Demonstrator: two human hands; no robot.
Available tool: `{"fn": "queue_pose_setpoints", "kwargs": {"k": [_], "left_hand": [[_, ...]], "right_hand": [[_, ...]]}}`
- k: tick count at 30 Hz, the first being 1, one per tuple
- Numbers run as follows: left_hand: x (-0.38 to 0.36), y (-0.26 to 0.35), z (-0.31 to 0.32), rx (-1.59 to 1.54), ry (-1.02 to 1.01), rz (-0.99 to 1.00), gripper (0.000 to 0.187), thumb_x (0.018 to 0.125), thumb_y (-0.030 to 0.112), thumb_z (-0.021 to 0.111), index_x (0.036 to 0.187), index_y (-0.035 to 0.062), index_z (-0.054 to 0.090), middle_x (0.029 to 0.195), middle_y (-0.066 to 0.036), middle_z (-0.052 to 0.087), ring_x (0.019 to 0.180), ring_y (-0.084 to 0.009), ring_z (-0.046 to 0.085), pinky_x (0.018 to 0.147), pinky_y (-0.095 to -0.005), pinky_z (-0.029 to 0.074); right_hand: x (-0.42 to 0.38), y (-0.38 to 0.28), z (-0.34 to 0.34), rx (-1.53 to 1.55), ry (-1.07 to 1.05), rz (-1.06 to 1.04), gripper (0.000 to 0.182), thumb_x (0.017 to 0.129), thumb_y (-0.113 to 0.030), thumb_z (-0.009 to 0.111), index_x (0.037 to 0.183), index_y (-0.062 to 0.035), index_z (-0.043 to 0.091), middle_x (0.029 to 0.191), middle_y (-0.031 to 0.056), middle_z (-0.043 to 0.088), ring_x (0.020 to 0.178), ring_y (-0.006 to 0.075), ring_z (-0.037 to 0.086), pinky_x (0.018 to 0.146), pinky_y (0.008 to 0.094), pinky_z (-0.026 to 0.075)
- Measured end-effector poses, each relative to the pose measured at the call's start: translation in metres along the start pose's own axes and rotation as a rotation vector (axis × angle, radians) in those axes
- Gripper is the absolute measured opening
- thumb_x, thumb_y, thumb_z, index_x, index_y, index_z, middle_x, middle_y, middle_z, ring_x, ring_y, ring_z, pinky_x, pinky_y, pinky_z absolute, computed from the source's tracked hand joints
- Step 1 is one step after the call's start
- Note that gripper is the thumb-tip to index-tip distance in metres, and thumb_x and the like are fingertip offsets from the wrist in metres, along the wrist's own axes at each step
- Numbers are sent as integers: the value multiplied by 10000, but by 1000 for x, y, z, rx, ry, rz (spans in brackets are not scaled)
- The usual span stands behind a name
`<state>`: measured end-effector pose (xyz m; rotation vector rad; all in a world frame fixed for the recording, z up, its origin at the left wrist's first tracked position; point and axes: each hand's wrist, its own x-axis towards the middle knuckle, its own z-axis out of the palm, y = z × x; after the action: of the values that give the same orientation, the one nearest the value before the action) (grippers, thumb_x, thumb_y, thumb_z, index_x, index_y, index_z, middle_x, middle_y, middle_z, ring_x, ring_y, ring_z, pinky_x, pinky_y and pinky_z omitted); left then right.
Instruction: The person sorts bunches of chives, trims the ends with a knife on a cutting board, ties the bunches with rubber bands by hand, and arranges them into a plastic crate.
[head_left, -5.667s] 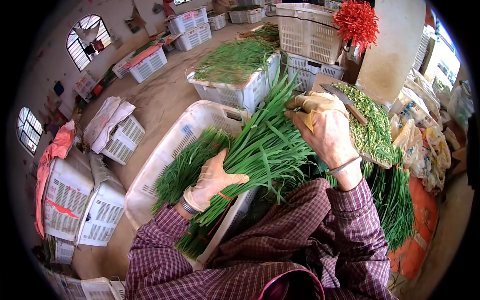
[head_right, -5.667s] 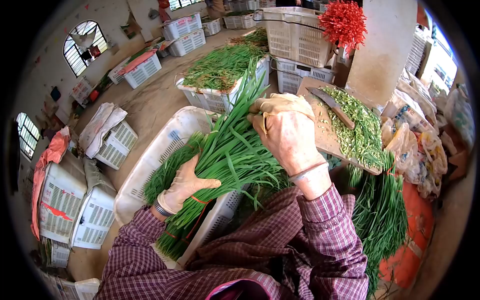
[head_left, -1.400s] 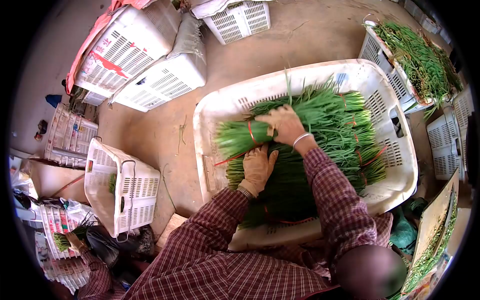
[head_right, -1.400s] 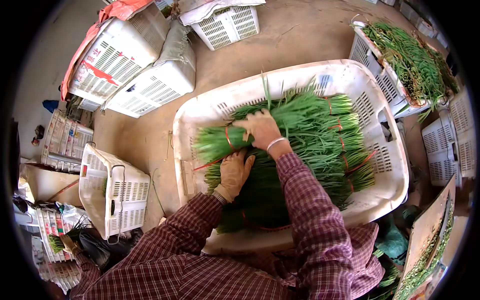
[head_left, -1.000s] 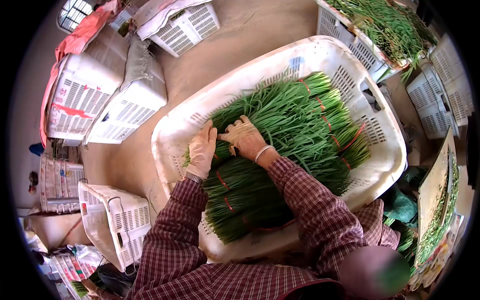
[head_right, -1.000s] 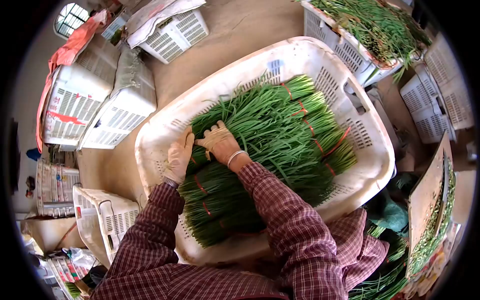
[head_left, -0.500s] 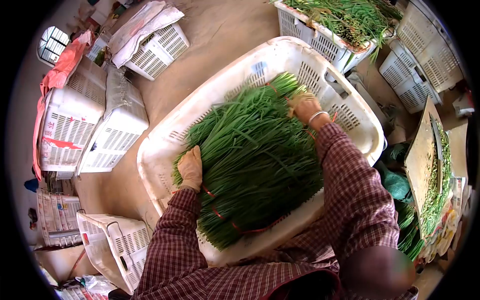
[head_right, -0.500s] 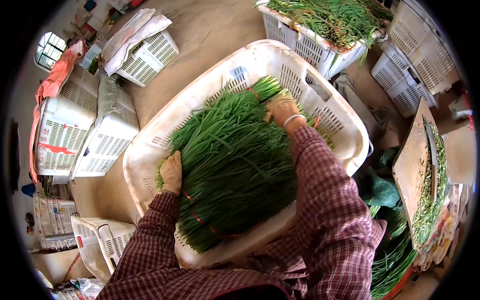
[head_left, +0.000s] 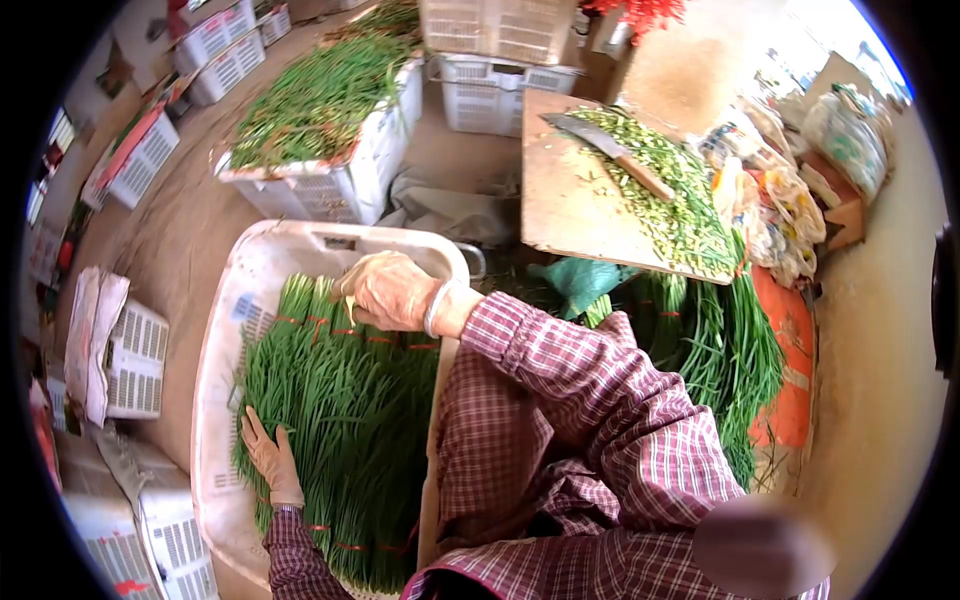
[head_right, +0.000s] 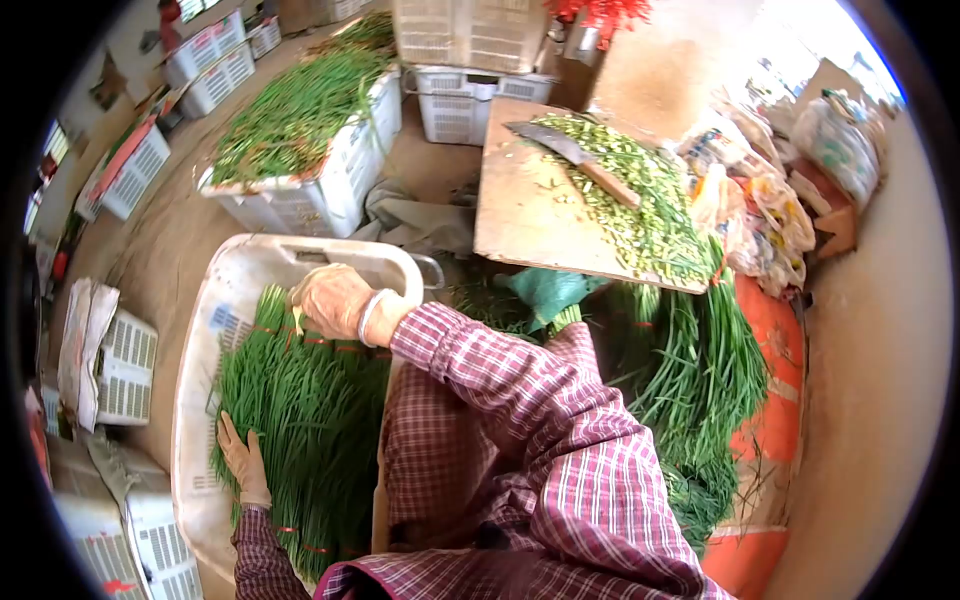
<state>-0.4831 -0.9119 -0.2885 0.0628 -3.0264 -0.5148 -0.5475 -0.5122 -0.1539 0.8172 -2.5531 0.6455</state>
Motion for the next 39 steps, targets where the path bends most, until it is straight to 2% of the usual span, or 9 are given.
{"fn": "queue_pose_setpoints", "kwargs": {"k": [5, 9, 11, 14, 19, 21, 24, 29, 39], "left_hand": [[-12, 27, -9, -101, -74, 109, 655, 1034, 372, 455, 1610, 198, 195, 1645, -162, 182, 1502, -369, 176, 1212, -501, 145], [-68, 3, -34, 103, -198, 74, 632, 1028, 306, 524, 1577, 99, 289, 1612, -186, 249, 1487, -330, 241, 1210, -441, 195], [-107, 10, -82, 447, -416, 212, 789, 1003, 533, 449, 1577, 44, 217, 1592, -286, 232, 1467, -453, 222, 1219, -516, 176], [-126, -44, -87, 485, -567, 169, 931, 934, 558, 551, 1578, 11, 158, 1575, -342, 200, 1463, -483, 211, 1206, -566, 186], [-110, 58, -137, 329, -541, 174, 704, 970, 427, 577, 1497, 12, 362, 1533, -271, 345, 1443, -404, 279, 1203, -465, 194], [-86, 114, -145, 137, -468, 248, 619, 984, 375, 588, 1465, 13, 443, 1516, -243, 403, 1435, -372, 306, 1201, -425, 197], [-44, 165, -115, -499, -534, 187, 630, 993, 230, 590, 1537, 26, 346, 1577, -170, 332, 1439, -312, 344, 1184, -417, 270], [-19, 288, -100, -656, -503, 534, 609, 922, 90, 655, 1472, -25, 421, 1488, -168, 476, 1361, -264, 468, 1142, -390, 352], [-116, 539, -101, -1208, -700, 861, 656, 965, 332, 651, 1483, -4, 429, 1357, -145, 604, 1258, -187, 539, 1117, -328, 351]], "right_hand": [[-98, 4, -81, -64, 127, 194, 252, 816, -138, 669, 1065, -102, 676, 816, 120, 654, 817, 350, 650, 748, 430, 527], [-211, -7, -174, -208, 229, 539, 356, 857, -176, 715, 1195, -95, 639, 1029, 122, 696, 934, 302, 661, 811, 413, 535], [-281, 10, -205, -299, 384, 702, 396, 851, -156, 740, 1224, -87, 628, 1066, 127, 697, 975, 301, 663, 856, 405, 530], [-397, 46, -247, -742, 556, 913, 485, 833, -222, 738, 1257, -27, 603, 1042, 165, 684, 962, 333, 647, 871, 422, 514], [-526, 101, -281, -759, 224, 1618, 1205, 648, -600, 839, 1537, -10, 278, 1230, 227, 627, 1119, 396, 611, 938, 454, 502], [-511, 98, -287, -555, 107, 1817, 1166, 656, -597, 837, 1511, 2, 317, 1293, 266, 596, 1183, 385, 594, 989, 435, 484], [-543, 116, -275, -431, 329, 1749, 1035, 643, -507, 830, 1458, -22, 415, 1250, 242, 642, 1165, 354, 624, 978, 406, 499], [-571, 76, -284, -295, 598, 1682, 922, 644, -434, 803, 1417, -65, 461, 1214, 231, 662, 1111, 364, 645, 971, 414, 499], [-409, -59, -291, -497, 938, 945, 889, 626, -179, 850, 1415, -37, 466, 1248, 181, 596, 1140, 340, 598, 993, 420, 481]]}}
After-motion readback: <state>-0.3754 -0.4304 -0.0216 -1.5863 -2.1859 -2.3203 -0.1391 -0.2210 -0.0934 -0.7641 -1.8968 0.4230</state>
